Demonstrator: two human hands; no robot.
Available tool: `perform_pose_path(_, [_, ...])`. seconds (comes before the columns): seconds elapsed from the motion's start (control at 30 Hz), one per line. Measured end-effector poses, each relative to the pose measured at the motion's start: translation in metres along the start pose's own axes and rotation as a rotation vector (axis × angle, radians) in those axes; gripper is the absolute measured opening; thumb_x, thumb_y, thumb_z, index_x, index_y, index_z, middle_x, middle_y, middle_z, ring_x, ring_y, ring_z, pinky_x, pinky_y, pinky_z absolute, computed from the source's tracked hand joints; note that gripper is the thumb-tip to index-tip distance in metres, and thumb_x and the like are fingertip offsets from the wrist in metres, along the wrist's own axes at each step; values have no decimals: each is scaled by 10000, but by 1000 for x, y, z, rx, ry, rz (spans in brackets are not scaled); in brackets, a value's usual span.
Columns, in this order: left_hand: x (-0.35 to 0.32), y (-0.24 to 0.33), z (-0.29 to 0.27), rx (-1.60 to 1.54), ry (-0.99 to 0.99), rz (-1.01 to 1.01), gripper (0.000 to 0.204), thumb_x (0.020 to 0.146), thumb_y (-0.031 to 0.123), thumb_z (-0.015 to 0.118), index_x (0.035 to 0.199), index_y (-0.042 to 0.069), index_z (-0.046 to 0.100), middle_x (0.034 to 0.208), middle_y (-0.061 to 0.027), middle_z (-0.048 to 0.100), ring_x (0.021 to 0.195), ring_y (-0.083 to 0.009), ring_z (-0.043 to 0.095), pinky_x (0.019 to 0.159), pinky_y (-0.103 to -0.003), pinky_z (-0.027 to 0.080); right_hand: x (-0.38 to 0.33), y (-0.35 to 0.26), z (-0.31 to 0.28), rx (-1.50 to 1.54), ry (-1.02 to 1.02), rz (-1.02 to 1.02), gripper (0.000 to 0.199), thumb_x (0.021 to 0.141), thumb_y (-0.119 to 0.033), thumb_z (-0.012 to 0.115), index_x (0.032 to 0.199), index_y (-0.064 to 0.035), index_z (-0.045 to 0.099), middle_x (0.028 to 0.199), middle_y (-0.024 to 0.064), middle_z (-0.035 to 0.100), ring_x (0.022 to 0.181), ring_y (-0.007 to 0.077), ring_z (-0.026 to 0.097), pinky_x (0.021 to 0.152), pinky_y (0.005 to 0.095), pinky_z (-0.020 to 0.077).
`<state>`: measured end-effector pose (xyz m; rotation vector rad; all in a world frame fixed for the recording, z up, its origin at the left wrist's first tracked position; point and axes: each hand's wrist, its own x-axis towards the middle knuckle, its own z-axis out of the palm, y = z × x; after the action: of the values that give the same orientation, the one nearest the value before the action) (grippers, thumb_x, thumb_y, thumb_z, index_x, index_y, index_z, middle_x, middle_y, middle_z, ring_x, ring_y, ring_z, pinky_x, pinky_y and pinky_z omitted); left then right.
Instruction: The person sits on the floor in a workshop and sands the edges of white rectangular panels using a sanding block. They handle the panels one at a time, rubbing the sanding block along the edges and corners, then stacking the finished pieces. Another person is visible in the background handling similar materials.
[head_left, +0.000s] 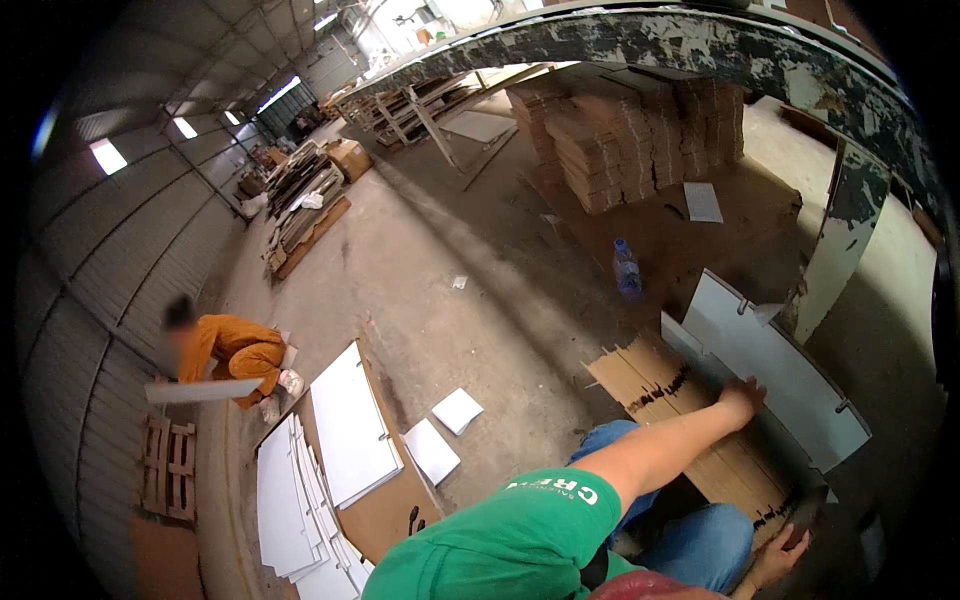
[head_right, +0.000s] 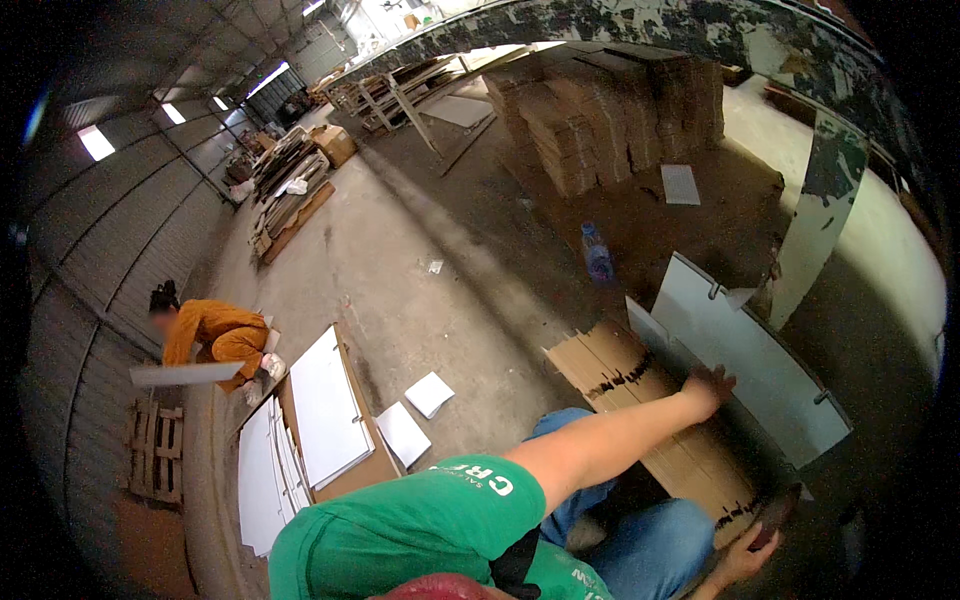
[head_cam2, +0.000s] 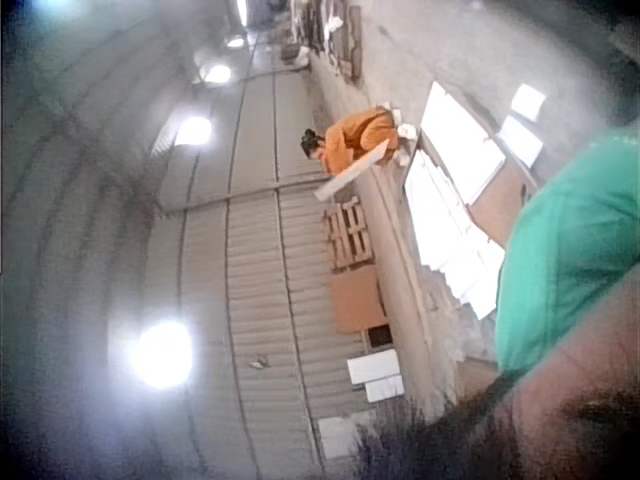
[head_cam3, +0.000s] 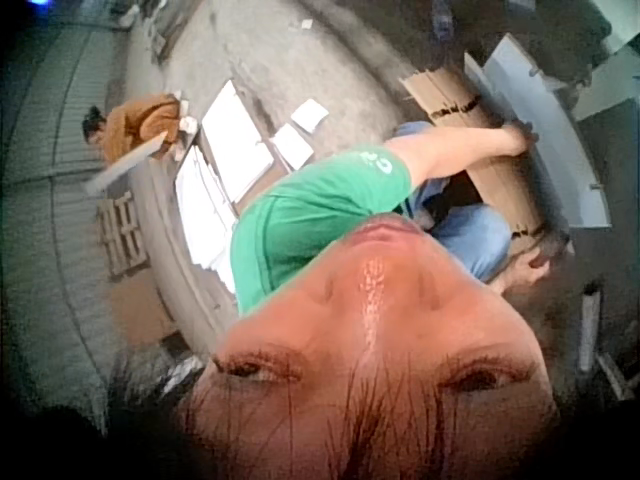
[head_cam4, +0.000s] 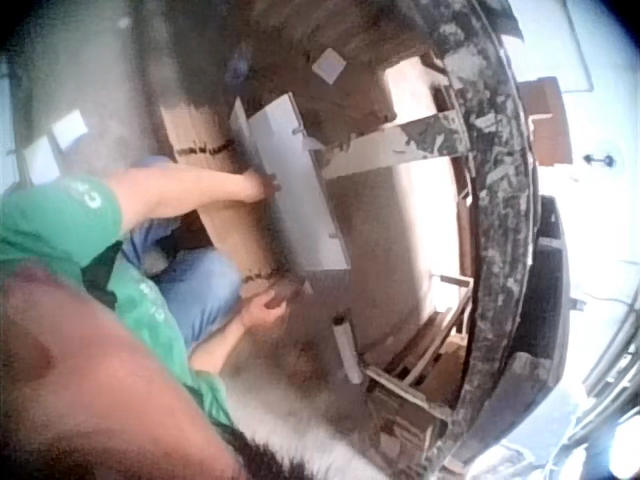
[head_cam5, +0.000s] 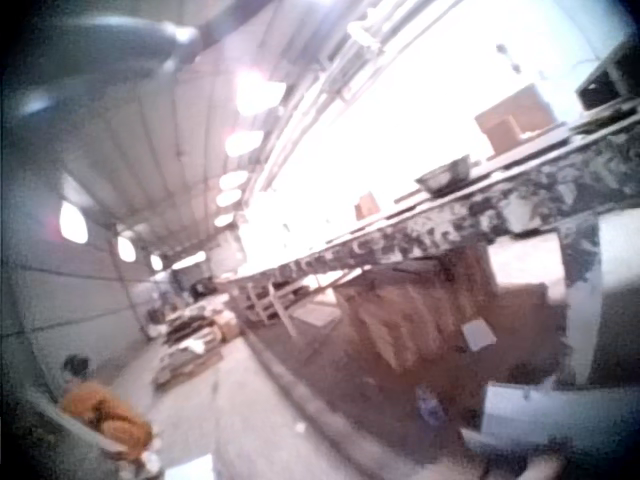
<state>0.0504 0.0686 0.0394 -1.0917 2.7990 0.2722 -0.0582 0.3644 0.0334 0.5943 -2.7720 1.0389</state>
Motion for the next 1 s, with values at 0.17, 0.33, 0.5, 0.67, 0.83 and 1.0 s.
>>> perform_pose_path(0.17, [-10,2,-22,-37,-60,19,628,681,130,650,1238,86,363,1290,-187,347,1041,-323,494,837,-403,397,2,5,6,43,28,-65,413,833,-299,553,1135,-26,482,1080,175,536,925,282,562,753,351,478])
perform_pose_path(0.33, [-22,-2,-26,-142,-36,45,546,765,112,538,1270,70,334,1307,-209,315,1044,-338,485,843,-424,408,1,-3,5,-102,58,32,423,828,-347,547,1132,-58,491,1050,157,560,906,283,571,739,336,484])
perform_pose_path(0.5, [-26,-12,-12,-213,41,143,488,802,124,467,1265,49,331,1302,-225,309,1048,-366,467,867,-429,393,-1,-13,-3,-47,23,16,416,826,-342,550,1131,-65,492,1018,163,572,888,286,579,716,346,485])
perform_pose_path(0.67, [-26,-16,-9,-163,163,203,515,767,122,508,1252,35,360,1278,-225,348,982,-344,517,812,-383,440,-1,-12,-2,-9,90,-118,414,823,-316,563,1122,-39,491,1010,166,573,881,282,579,713,347,481])
perform_pose_path(0.83, [-27,-15,-24,-214,-22,133,489,776,131,501,1235,27,369,1288,-235,332,999,-347,513,799,-390,449,-2,-5,1,80,-3,-11,386,840,-284,547,1110,-14,494,1028,175,559,897,281,569,739,338,473])
perform_pose_path(1.0, [-35,-13,-29,-182,44,215,483,787,162,495,1222,7,354,1221,-240,376,961,-375,506,757,-434,455,-3,-10,-2,-26,27,-27,403,844,-293,540,1117,-2,482,1014,180,555,891,281,563,733,335,474])
